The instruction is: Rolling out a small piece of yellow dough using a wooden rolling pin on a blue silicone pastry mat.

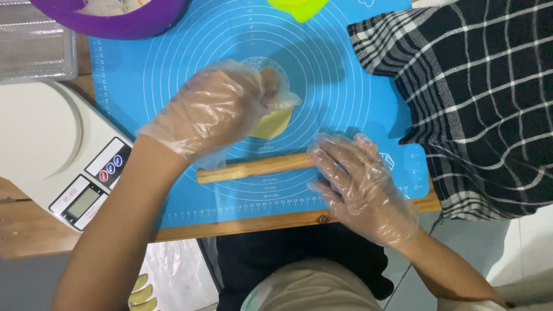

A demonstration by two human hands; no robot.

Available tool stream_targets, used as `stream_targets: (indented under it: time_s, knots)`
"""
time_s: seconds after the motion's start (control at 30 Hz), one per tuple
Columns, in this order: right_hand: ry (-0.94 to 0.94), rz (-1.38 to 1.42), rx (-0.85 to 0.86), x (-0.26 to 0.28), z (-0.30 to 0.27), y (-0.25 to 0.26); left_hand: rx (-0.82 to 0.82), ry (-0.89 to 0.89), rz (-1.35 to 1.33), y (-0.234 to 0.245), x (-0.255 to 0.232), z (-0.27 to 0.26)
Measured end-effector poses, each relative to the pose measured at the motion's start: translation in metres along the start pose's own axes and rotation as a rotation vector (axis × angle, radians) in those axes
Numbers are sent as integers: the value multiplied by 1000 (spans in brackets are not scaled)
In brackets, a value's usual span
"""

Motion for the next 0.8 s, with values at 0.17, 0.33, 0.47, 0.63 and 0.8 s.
stream_targets:
  time_s: [0.17,0.33,0.47,0.63,0.8]
  knots:
    - [-14,67,-21,-1,0,-1,-97,-201,-190,18,-35,-33]
    - [6,99,-44,-1,2,0,-205,-227,-361,36,-53,-46]
    - [-9,106,-46,0,2,0,-248,199,-415,27,-20,-15]
    - [3,103,-35,0,2,0,-579,-144,-312,0,63,7]
    - [11,67,-19,-7,0,-9,260,-93,-1811,-30,46,-17]
Point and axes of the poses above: each hand's wrist, its own z-axis towards the middle knuckle, its own y-axis out of the back of the hand, x = y × z, the point moved 4 cm from there along z, towards the middle knuckle, and after that the axes turned 8 degrees about y, right-handed, at the moved point
